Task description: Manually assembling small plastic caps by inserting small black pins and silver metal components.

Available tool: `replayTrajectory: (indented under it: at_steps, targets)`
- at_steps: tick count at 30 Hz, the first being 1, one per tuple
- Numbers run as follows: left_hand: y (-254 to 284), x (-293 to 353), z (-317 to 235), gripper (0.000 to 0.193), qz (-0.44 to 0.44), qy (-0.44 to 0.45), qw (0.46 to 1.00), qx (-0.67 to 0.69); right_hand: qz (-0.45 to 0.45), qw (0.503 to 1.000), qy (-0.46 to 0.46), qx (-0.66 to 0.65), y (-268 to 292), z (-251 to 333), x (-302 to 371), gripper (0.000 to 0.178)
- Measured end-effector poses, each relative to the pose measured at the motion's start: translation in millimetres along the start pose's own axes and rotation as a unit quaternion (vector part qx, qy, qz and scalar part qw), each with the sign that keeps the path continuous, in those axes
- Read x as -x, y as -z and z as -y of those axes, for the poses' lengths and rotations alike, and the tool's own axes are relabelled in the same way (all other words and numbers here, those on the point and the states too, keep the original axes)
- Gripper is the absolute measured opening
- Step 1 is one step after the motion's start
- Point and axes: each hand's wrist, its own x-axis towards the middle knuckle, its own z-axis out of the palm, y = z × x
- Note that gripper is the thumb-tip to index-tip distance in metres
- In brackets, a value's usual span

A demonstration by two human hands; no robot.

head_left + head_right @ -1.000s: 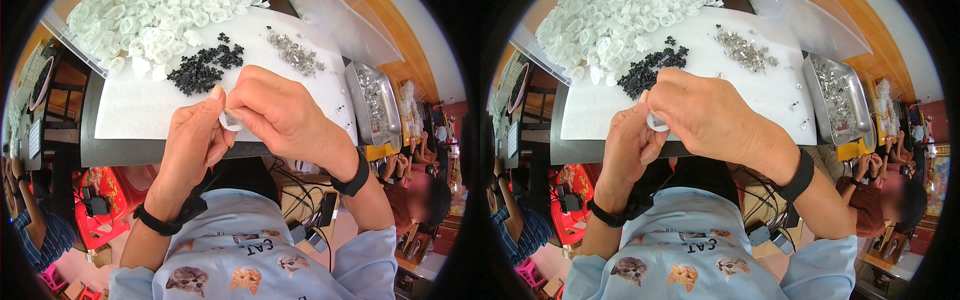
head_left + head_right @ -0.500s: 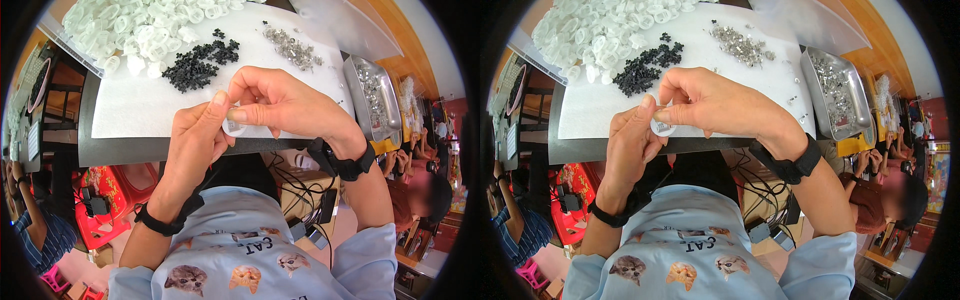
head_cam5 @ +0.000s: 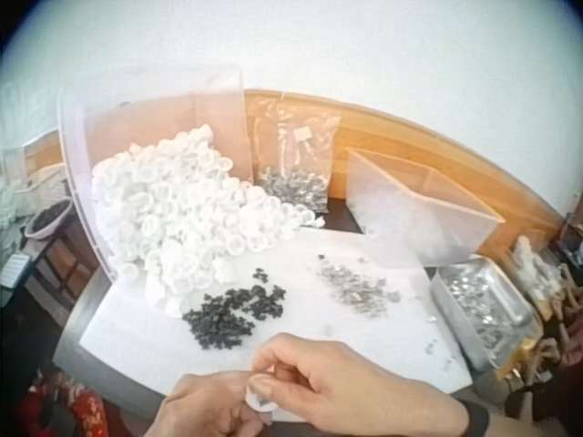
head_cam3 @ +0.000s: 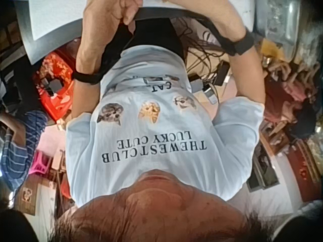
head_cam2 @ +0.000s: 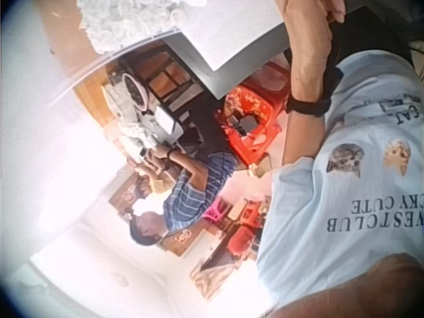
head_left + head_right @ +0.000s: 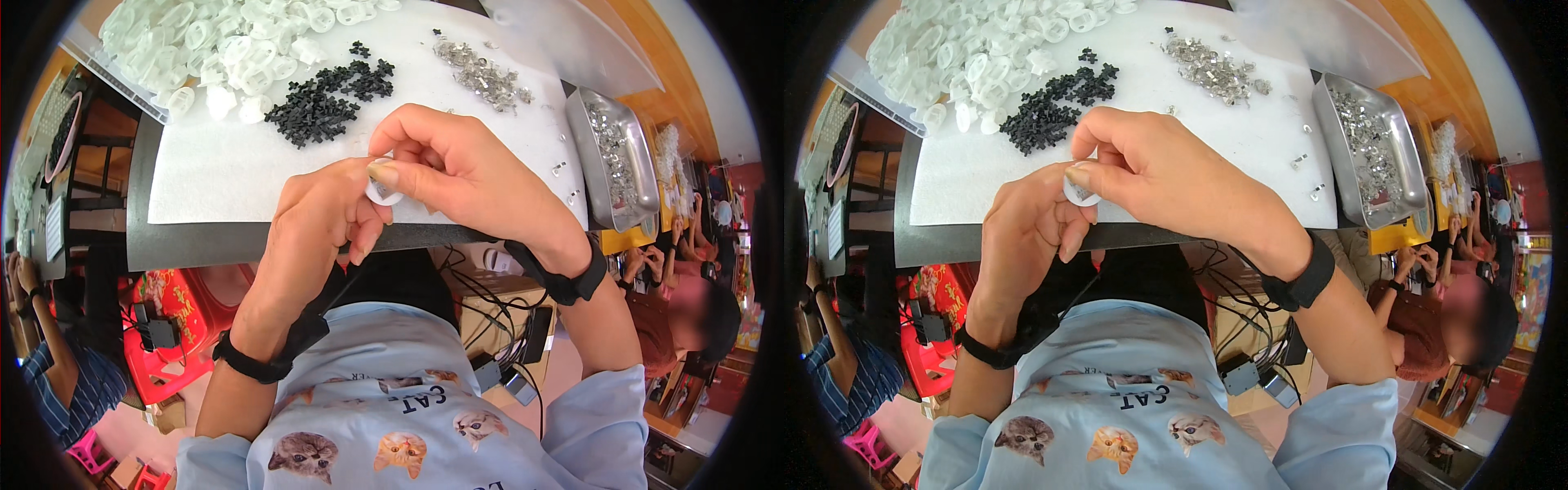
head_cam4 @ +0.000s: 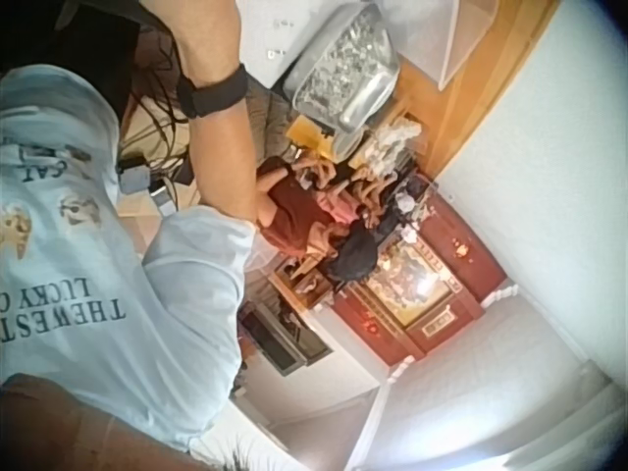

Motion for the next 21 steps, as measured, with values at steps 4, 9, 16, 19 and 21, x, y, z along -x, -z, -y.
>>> replayTrajectory:
  at_steps: [4, 9, 16, 19, 21]
  targets:
    - [3.5, -1.8, -2.5, 0.043, 0.041, 0.021, 0.999, 0.009, -0.044, 0.998, 0.022, -0.025, -3.6, -2.7, -0.9, 0.012]
    - [6.2, -0.5, 3.0, 0.036, 0.047, -0.013, 0.994, 0.101, -0.058, 0.995, -0.015, -0.083, -2.4, 1.7, -0.8, 0.011]
    - [0.1, -2.9, 3.8, 0.039, 0.043, -0.020, 0.990, 0.131, -0.051, 0.987, -0.016, -0.151, -3.4, 2.9, 0.6, 0.006]
    - [-1.1, -2.2, 4.8, 0.038, 0.027, -0.028, 0.990, 0.132, -0.058, 0.990, -0.009, -0.132, -3.8, 2.9, 1.0, 0.005]
    - [-0.3, -2.0, 6.5, 0.037, 0.017, -0.038, 0.989, 0.143, -0.061, 0.990, -0.007, -0.129, -4.4, 4.0, 1.3, 0.005]
